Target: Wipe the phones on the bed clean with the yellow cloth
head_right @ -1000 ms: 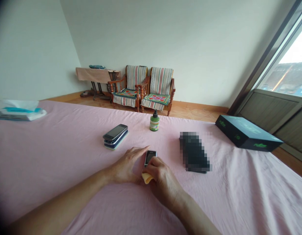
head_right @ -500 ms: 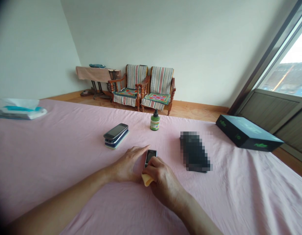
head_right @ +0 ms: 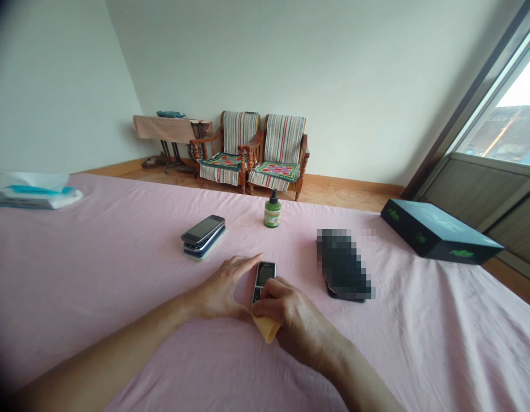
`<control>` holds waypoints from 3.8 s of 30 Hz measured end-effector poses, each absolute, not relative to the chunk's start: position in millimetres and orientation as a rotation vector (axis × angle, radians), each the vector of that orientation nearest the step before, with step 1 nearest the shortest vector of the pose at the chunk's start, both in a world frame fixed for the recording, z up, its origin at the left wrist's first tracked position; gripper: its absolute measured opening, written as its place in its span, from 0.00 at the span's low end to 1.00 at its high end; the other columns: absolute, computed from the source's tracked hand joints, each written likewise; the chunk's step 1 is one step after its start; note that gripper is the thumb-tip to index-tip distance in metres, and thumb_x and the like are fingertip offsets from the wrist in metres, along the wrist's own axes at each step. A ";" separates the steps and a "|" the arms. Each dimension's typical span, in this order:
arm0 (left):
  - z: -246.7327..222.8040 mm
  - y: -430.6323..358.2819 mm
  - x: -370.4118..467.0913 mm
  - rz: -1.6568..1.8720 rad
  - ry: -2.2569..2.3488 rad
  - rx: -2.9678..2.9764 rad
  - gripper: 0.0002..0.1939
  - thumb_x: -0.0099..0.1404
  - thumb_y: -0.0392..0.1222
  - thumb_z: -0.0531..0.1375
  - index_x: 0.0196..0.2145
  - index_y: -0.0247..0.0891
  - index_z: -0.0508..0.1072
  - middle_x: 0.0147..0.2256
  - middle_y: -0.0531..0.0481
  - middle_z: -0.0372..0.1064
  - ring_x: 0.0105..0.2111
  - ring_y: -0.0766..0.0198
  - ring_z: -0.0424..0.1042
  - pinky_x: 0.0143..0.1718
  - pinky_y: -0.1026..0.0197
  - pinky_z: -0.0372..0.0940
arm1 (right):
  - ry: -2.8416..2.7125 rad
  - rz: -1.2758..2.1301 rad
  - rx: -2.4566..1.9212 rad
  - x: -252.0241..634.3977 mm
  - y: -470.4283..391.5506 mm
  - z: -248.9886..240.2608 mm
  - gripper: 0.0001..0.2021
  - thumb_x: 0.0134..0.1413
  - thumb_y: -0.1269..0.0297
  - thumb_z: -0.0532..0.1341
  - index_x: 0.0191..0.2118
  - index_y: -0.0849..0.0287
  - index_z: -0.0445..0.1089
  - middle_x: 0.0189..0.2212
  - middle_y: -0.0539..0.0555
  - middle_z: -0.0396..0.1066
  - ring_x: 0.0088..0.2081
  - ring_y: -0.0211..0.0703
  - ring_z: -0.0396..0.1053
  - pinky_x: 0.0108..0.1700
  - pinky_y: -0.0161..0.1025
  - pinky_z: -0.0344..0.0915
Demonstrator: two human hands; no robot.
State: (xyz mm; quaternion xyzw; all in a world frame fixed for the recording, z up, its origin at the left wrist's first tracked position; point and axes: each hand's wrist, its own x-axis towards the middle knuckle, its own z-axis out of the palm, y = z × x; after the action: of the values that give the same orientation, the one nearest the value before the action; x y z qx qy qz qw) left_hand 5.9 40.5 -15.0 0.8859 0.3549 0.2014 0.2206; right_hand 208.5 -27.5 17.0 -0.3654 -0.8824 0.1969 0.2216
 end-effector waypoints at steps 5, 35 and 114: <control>-13.9 40.5 5.4 0.543 0.980 2.460 0.56 0.45 0.55 0.71 0.65 0.38 0.48 0.61 0.39 0.55 0.60 0.45 0.54 0.59 0.46 0.50 | -2.429 0.596 -1.058 213.2 -27.0 21.0 0.17 0.47 0.87 0.56 0.32 0.57 0.75 0.31 0.51 0.65 0.35 0.38 0.63 0.33 0.34 0.57; -9.1 35.3 7.8 0.518 0.953 2.512 0.56 0.48 0.66 0.65 0.65 0.38 0.47 0.62 0.37 0.54 0.60 0.43 0.53 0.60 0.44 0.46 | -2.227 0.556 -1.127 223.0 -18.4 7.8 0.13 0.51 0.83 0.56 0.33 0.58 0.72 0.32 0.51 0.68 0.33 0.37 0.67 0.34 0.33 0.60; -15.9 38.2 10.4 0.626 0.919 2.543 0.50 0.41 0.56 0.72 0.59 0.42 0.59 0.58 0.43 0.61 0.57 0.44 0.59 0.58 0.46 0.52 | -2.289 0.417 -1.123 200.5 -21.7 8.8 0.14 0.46 0.84 0.58 0.31 0.58 0.73 0.32 0.51 0.67 0.35 0.40 0.63 0.36 0.36 0.55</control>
State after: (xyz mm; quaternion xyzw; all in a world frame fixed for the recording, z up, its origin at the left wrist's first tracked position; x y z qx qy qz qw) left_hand 10.4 38.2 -15.9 0.9009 0.3256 0.2218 0.1819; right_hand 200.5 -21.7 8.8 -0.4179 -0.8517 0.1552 0.2753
